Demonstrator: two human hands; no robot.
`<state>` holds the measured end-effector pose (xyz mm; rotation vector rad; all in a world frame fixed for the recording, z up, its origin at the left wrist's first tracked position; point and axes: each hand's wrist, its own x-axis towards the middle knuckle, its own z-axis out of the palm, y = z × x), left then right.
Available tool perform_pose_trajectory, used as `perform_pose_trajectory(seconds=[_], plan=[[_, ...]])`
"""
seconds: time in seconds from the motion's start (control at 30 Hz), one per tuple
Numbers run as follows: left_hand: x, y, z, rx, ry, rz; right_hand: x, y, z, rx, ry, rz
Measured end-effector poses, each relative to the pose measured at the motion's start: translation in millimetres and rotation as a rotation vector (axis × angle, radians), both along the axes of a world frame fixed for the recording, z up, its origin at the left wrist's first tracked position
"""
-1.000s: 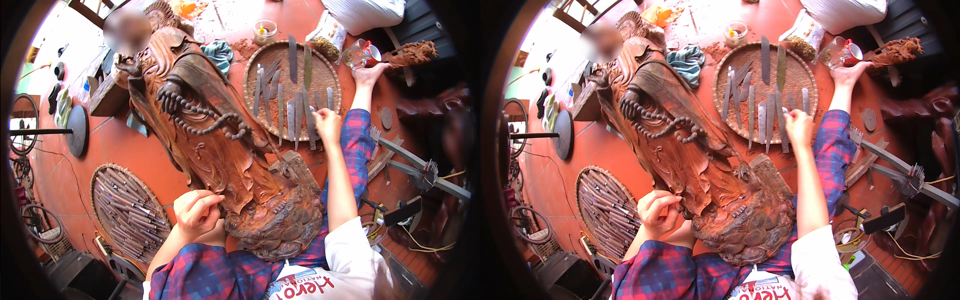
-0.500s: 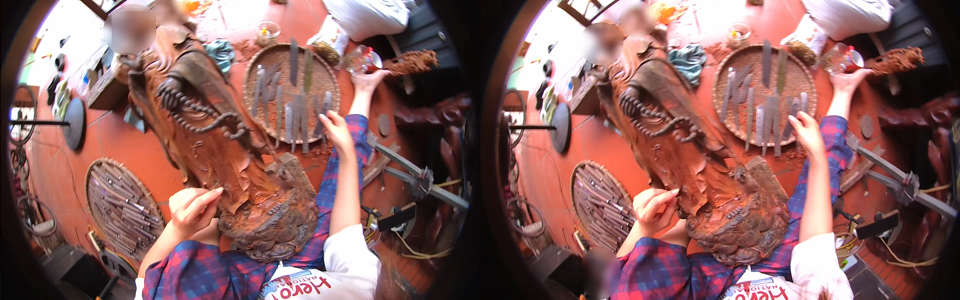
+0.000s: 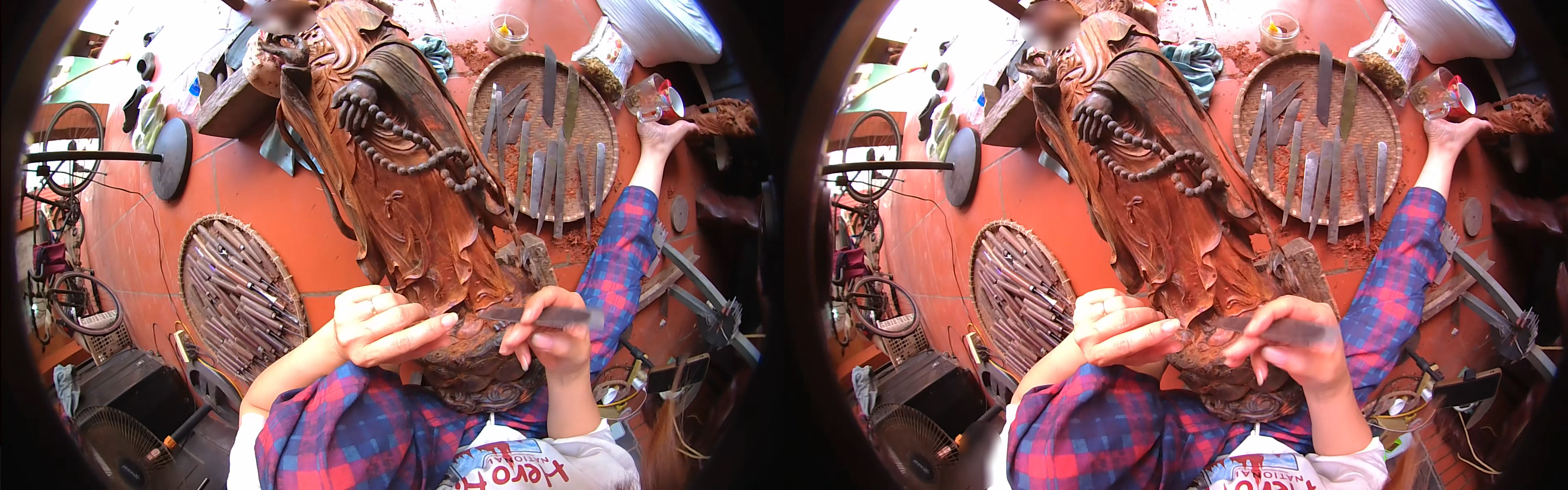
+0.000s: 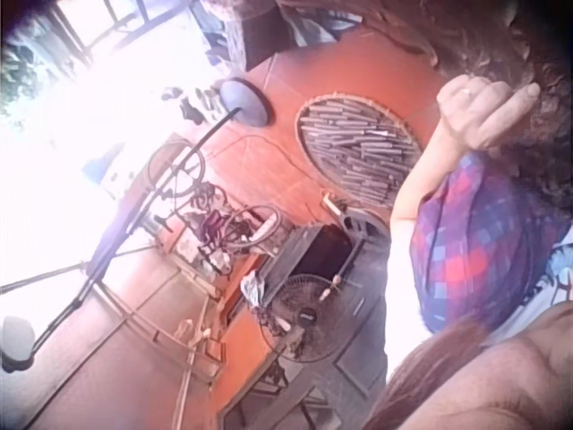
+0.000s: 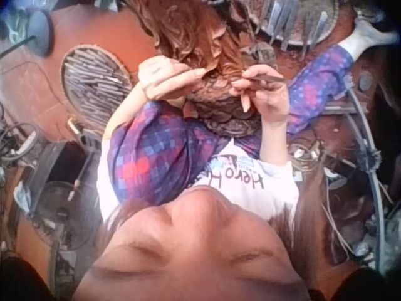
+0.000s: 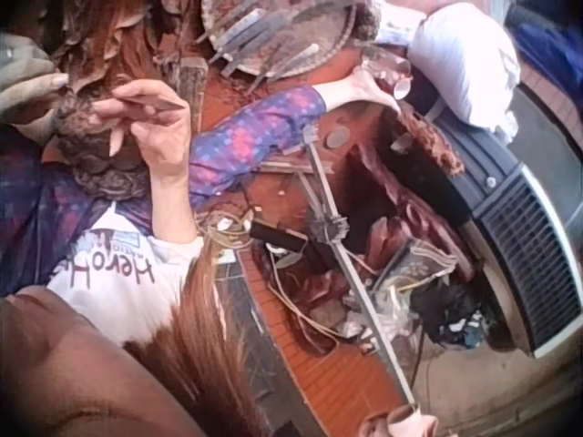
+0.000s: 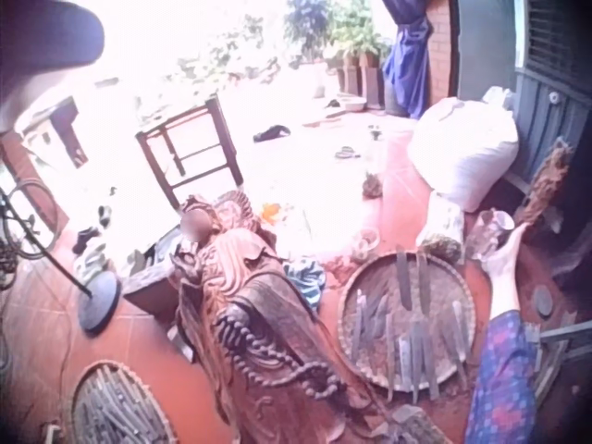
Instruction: The person is carving a wooden statue of a figure, likely a deity, using various hand tools. They apply a liquid from a bottle to the sculpture and then use a chisel to refine the details of the figure's robes and a beaded necklace.
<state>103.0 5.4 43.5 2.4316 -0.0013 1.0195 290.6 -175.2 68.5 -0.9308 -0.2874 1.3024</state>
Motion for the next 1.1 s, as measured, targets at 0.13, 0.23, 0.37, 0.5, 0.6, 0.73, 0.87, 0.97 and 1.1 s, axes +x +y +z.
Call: perform_pose_trajectory(seconds=[0.13, 0.23, 0.37, 0.5, 0.6, 0.73, 0.87, 0.97, 1.1], plan=[[-1.9, -1.7, 2.2, 0.02, 0.069, 0.025, -2.2, 9.8, 6.2, 0.038, -0.786, 0.152], [-1.0, -0.8, 3.1, 0.09, 0.094, 0.04, -7.4, 17.7, 6.2, 0.116, -1.221, 0.131], [-6.1, 4.3, -0.5, 0.177, 0.144, 0.015, -33.0, 26.3, 3.8, 0.117, -1.252, -0.011], [-8.7, 2.4, -9.1, 0.125, 0.173, -0.011, -39.4, 26.4, 2.7, 0.113, -1.279, -0.008], [-5.9, 4.0, -13.7, 0.104, 0.179, -0.003, -40.4, 29.1, 2.5, 0.112, -1.414, 0.019], [0.9, 5.2, -19.2, 0.082, 0.117, 0.091, -42.9, 32.9, 5.8, 0.043, -1.775, 0.02], [11.7, 2.6, -19.1, -0.076, 0.039, 0.136, -29.1, 58.9, -5.4, 0.511, -1.508, 0.057], [14.5, 0.1, -21.4, -0.183, -0.005, 0.178, -28.5, 65.6, -13.0, 0.668, -1.129, 0.338], [14.4, 0.8, -25.8, -0.222, 0.01, 0.23, -28.1, 70.1, -12.8, 0.632, -1.195, 0.402]])
